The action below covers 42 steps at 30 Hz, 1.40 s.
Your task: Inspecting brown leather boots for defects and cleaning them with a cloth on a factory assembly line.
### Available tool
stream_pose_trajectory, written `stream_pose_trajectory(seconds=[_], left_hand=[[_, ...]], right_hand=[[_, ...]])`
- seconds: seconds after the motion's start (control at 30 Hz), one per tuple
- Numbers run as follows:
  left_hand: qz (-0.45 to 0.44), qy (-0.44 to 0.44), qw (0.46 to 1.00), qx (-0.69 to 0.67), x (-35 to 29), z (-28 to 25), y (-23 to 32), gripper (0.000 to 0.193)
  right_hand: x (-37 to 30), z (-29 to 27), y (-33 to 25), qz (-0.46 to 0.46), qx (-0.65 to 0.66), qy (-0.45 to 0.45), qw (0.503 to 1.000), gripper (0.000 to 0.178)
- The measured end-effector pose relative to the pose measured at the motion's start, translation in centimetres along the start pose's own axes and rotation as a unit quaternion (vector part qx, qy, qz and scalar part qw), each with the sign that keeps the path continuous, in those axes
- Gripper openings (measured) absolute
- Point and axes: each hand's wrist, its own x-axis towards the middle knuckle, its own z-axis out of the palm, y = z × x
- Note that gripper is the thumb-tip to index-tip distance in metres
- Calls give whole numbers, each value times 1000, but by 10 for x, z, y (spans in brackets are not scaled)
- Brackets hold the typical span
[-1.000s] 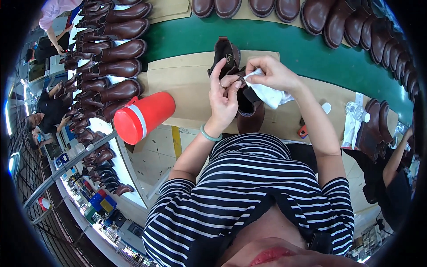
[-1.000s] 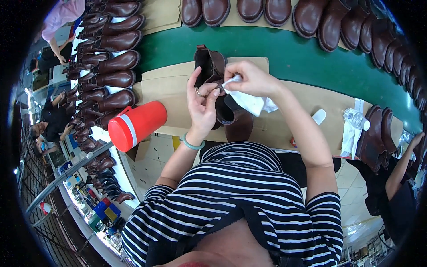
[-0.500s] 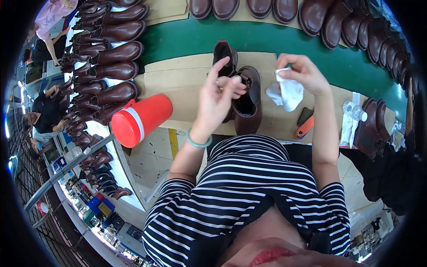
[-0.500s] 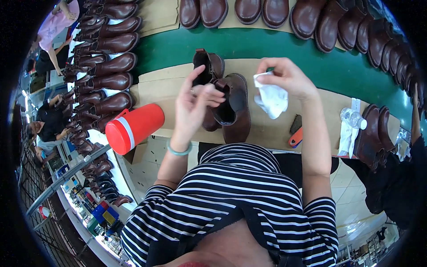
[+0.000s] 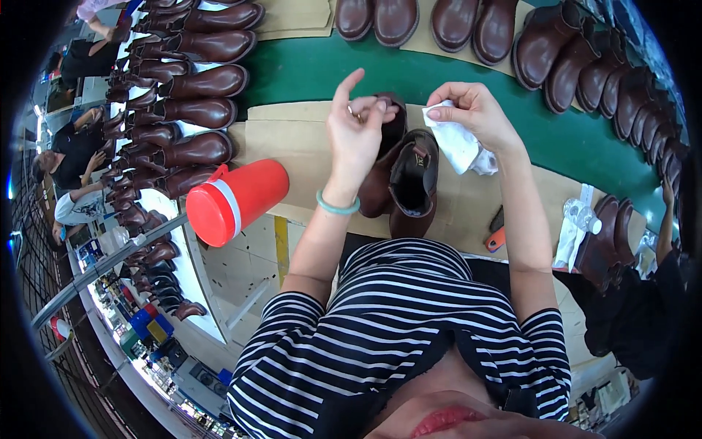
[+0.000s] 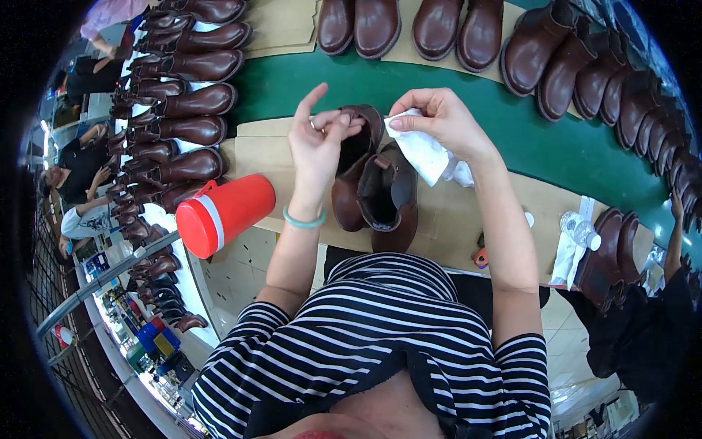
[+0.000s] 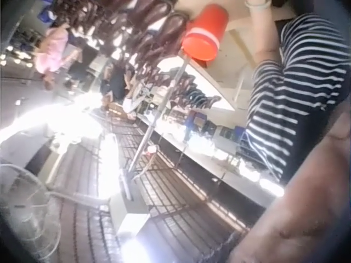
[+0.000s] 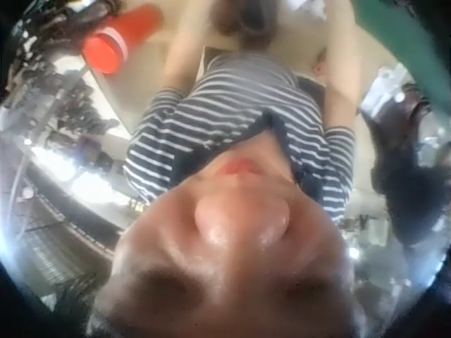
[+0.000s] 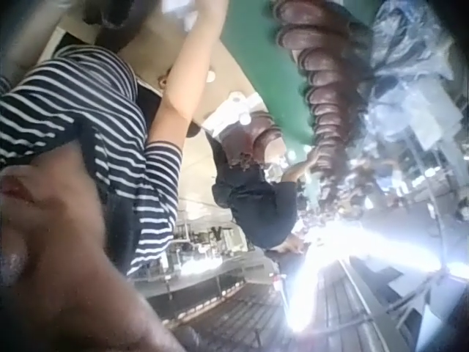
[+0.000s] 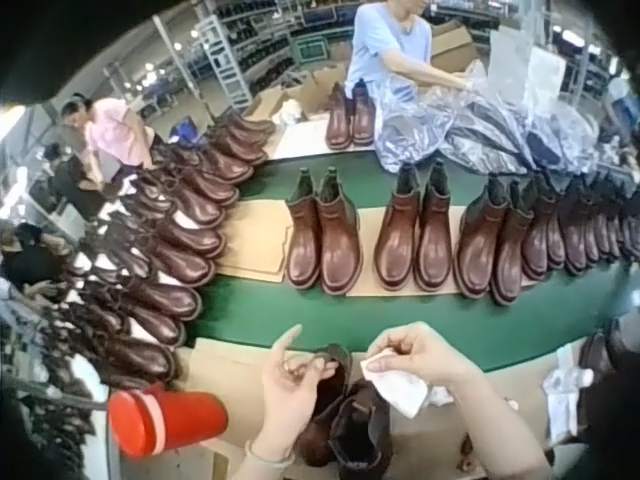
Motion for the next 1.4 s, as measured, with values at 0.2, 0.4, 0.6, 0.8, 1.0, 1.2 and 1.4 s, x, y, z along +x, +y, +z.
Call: stream_pose_trajectory(seconds=[0.2, 0.4, 0.6, 0.8, 1.0, 1.2, 1.4], left_hand=[[29, -14, 999, -13, -20, -2, 8, 57], [69, -26, 997, 20, -26, -5, 4, 64], [92, -42, 993, 58, -28, -11, 2, 69], [99, -46, 992, 65, -31, -13, -2, 70], [88, -64, 993, 37, -19, -10, -3, 69], [76, -49, 996, -7, -13, -20, 12, 55], [115, -1, 993, 15, -46, -55, 21, 23]], right_hand=[[43, 16, -13, -37, -61, -85, 994, 18], [61, 29, -17, -20, -95, -141, 985, 15], [54, 29, -16, 0, -34, -131, 991, 17], [52, 22, -12, 24, -66, -178, 981, 13], [56, 28, -5, -22, -70, -130, 989, 15], [-41, -32, -1, 0, 80, -10, 997, 18], [-212, -41, 53, -126, 255, 42, 958, 19]])
